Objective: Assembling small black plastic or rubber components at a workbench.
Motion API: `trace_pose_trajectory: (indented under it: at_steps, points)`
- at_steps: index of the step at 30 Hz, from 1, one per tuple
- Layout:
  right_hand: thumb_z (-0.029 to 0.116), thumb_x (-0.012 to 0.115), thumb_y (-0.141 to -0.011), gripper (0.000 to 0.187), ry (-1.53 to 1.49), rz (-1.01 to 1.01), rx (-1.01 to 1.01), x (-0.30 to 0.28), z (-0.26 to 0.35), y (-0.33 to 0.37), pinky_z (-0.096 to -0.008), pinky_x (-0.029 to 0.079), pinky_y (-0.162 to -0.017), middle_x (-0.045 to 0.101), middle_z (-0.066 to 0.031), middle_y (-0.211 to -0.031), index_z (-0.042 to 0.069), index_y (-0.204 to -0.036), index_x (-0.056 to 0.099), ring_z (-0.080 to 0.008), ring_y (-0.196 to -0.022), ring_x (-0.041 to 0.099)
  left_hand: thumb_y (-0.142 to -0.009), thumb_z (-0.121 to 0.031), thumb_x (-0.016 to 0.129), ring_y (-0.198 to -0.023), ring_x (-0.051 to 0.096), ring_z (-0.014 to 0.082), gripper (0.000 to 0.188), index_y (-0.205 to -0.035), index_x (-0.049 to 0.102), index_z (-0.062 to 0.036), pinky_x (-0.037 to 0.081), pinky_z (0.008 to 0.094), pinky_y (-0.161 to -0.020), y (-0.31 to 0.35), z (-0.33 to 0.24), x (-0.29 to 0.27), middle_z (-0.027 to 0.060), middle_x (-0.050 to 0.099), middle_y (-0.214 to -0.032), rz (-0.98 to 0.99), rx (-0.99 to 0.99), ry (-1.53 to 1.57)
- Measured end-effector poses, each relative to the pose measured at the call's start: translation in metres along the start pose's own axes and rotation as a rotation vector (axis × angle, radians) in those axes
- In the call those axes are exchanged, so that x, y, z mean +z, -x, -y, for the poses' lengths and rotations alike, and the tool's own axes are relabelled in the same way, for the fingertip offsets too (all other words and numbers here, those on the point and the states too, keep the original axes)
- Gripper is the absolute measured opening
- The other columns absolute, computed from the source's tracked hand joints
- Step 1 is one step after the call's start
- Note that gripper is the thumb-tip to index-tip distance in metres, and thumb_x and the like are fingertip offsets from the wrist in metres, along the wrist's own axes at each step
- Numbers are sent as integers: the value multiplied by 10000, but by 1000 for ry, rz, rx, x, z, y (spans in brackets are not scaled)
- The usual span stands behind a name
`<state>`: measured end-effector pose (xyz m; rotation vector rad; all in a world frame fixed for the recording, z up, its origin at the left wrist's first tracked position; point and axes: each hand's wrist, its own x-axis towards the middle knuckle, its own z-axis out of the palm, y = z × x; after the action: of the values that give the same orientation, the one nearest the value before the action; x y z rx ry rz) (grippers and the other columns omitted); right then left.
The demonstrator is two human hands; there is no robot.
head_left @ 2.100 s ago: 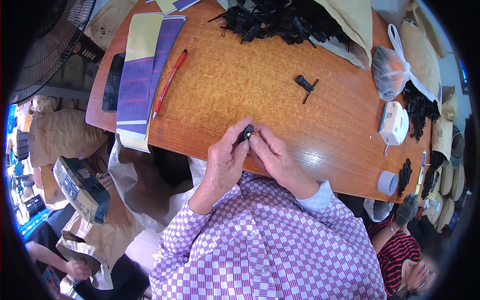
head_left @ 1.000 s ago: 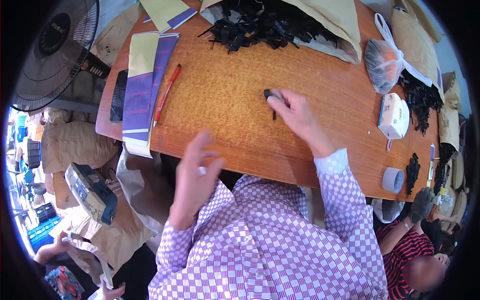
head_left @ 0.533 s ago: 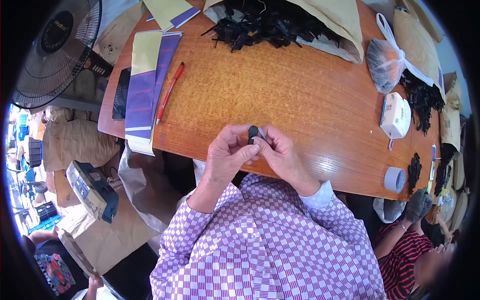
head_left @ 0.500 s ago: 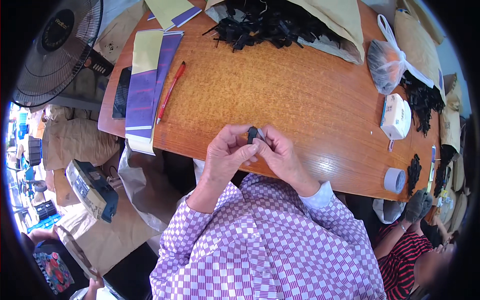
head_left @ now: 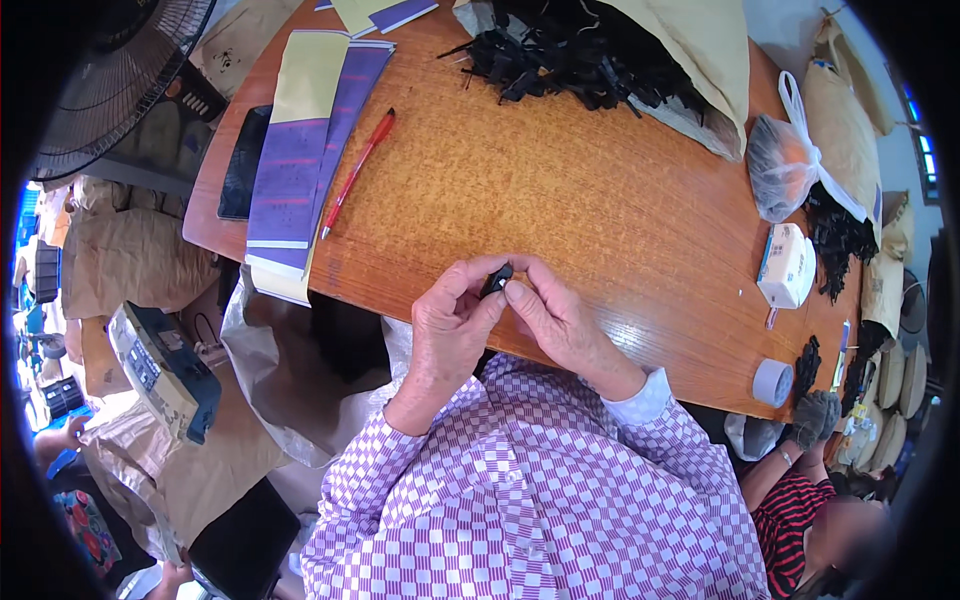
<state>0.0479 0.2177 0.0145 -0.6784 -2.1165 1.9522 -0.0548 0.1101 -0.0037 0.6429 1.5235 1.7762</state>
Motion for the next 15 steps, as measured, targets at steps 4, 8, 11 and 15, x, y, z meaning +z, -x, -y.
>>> trace_pose_trajectory:
  at_steps: [4,8,11,15]
  points:
    - [230,453,-994,296,8,-6,-17,8,-5,-8,-190,395,-589,499,22,-805,32,-1211,494,-41,-678,461,-804,74,632,-715,546,56,314,-1093,639,-48,454,193,-606,-3,4,-6,13,585,-882,-70,65,-176]
    - [187,472,-986,263,127,-94,-177,16,-19,-19,-183,391,-596,495,28,-806,37,-1201,498,-35,-679,453,-789,43,643,-654,589,132,303,-1071,650,-68,471,240,-564,-3,-9,-5,60,603,-831,-119,166,-530]
    - [178,476,-984,253,55,-47,-51,15,-19,-25,-189,390,-609,490,27,-805,41,-1195,498,-41,-700,452,-784,16,625,-662,616,291,291,-1059,638,-78,506,340,-576,-8,-7,-8,130,614,-813,-144,248,-700]
    - [195,482,-984,249,-159,67,117,10,-20,-27,-194,385,-610,477,39,-798,51,-1186,493,-41,-714,442,-810,12,617,-690,645,235,325,-1120,592,-84,509,318,-584,-8,-1,-12,126,621,-834,-73,260,-733]
